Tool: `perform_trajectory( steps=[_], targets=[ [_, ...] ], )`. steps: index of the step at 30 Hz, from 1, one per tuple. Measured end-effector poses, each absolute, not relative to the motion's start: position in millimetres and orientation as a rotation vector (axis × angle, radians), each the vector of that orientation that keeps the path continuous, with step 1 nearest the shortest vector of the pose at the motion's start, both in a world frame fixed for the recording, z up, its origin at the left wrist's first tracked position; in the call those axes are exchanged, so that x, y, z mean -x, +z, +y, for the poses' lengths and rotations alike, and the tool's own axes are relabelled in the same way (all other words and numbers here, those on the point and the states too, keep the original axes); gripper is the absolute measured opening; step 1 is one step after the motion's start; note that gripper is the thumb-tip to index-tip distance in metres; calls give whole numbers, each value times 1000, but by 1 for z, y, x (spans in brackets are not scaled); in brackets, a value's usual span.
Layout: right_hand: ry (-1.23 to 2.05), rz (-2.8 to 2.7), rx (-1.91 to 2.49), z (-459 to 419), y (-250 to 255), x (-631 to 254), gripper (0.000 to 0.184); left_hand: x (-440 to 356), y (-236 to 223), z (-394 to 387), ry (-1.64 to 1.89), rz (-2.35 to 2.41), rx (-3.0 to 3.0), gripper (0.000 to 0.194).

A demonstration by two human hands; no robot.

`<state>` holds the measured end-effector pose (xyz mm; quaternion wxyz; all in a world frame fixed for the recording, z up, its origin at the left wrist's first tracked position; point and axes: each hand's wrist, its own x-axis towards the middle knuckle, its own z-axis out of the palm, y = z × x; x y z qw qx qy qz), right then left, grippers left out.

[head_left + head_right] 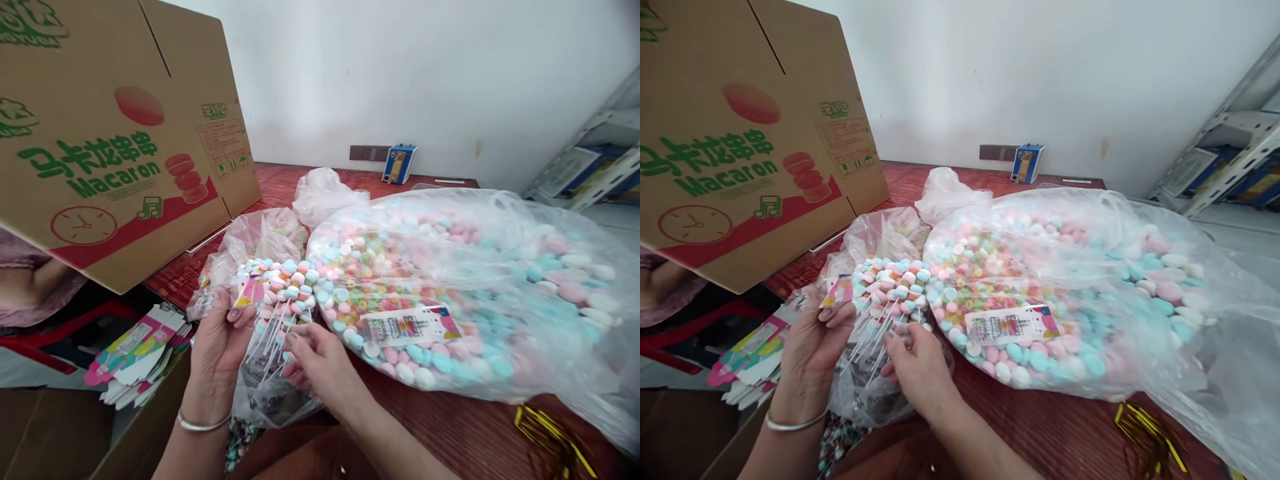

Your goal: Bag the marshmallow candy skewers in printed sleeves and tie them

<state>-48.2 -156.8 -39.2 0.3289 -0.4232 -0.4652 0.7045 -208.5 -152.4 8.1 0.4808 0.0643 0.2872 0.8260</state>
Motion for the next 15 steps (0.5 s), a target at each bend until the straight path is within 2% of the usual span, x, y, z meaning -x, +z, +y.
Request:
perform_trajectory(
  steps=[4,7,12,15],
  targets=[
    [1959,-1046,1139,-139,-54,100,23,214,4,-157,1987,662,-186,27],
    [1968,-997,1106,-139,-54,106,19,210,2,-155,1941,653,-132,30],
    [1806,-931,943,-159,-40,42,34,194,3,-146,1838,645,-46,28],
    [1442,-1125,1105,-175,-32,-27,41,178,0,-142,1743,618,-97,19]
  ],
)
